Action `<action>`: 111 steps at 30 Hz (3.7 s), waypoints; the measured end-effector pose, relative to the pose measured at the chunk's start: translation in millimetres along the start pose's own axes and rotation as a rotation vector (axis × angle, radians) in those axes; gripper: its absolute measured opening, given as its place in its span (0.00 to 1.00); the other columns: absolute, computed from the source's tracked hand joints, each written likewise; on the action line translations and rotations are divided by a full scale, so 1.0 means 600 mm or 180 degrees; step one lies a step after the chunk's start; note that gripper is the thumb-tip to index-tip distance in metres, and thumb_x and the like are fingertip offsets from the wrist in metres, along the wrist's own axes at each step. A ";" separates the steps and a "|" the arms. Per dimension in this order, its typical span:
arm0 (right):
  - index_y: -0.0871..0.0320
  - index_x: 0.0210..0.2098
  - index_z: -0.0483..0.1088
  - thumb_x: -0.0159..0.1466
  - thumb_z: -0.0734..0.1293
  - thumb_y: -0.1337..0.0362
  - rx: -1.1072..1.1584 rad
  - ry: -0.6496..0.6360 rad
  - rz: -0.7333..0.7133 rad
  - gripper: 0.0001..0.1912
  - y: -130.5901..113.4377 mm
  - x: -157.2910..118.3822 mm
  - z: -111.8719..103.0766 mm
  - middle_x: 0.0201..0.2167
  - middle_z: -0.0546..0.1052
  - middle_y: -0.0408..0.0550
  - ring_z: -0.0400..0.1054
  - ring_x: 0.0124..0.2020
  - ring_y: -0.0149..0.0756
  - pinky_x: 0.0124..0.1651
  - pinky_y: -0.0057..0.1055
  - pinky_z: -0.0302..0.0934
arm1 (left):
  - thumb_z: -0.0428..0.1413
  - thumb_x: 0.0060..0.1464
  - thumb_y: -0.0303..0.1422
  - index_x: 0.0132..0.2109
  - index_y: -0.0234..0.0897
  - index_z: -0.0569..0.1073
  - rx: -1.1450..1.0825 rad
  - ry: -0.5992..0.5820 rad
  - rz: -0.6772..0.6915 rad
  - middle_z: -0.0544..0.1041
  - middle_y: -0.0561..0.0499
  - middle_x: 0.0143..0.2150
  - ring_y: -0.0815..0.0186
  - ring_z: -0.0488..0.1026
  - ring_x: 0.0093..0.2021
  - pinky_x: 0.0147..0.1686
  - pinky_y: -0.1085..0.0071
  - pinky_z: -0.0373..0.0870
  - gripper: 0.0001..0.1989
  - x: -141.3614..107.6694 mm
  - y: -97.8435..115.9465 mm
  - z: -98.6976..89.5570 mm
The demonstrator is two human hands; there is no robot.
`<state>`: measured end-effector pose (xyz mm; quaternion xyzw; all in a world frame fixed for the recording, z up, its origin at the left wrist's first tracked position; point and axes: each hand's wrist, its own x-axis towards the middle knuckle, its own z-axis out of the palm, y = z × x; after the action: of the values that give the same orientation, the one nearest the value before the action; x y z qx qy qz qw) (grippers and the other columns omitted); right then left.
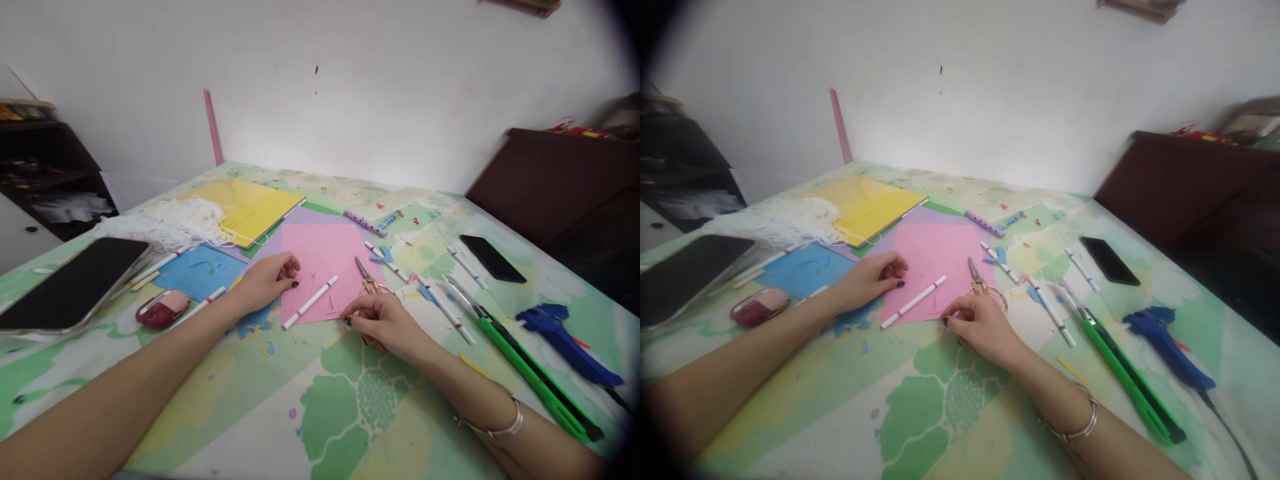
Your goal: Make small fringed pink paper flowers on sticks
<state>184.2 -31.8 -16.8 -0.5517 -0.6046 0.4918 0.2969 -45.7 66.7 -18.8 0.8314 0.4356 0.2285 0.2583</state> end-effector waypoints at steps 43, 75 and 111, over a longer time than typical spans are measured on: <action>0.56 0.37 0.74 0.59 0.66 0.71 -0.1713 0.2005 -0.2794 0.08 -0.020 -0.027 0.038 0.33 0.76 0.48 0.71 0.34 0.33 0.38 0.34 0.69 | 0.60 0.47 0.37 0.32 0.36 0.75 -0.3227 -0.0172 -0.1012 0.67 0.55 0.21 0.74 0.60 0.21 0.21 0.78 0.57 0.08 -0.070 0.123 0.061; 0.63 0.30 0.75 0.59 0.65 0.73 -0.1070 0.1489 -0.2021 0.06 -0.029 -0.030 0.036 0.28 0.75 0.48 0.68 0.26 0.28 0.29 0.25 0.64 | 0.55 0.53 0.28 0.37 0.36 0.75 -0.2292 0.0028 -0.0317 0.74 0.53 0.29 0.74 0.65 0.24 0.22 0.80 0.64 0.05 -0.077 0.120 0.051; 0.59 0.31 0.75 0.58 0.67 0.71 -0.0626 0.1378 -0.1680 0.04 -0.022 -0.027 0.037 0.28 0.75 0.45 0.67 0.24 0.26 0.27 0.26 0.63 | 0.54 0.54 0.30 0.33 0.33 0.69 -0.2407 -0.0236 -0.0367 0.69 0.56 0.24 0.77 0.64 0.21 0.21 0.80 0.64 0.04 -0.064 0.116 0.054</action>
<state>162.4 -52.0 -9.1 -0.4938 -0.6939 0.2092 0.4805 -4.0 -6.9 -5.8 0.6592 0.3570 0.3279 0.5748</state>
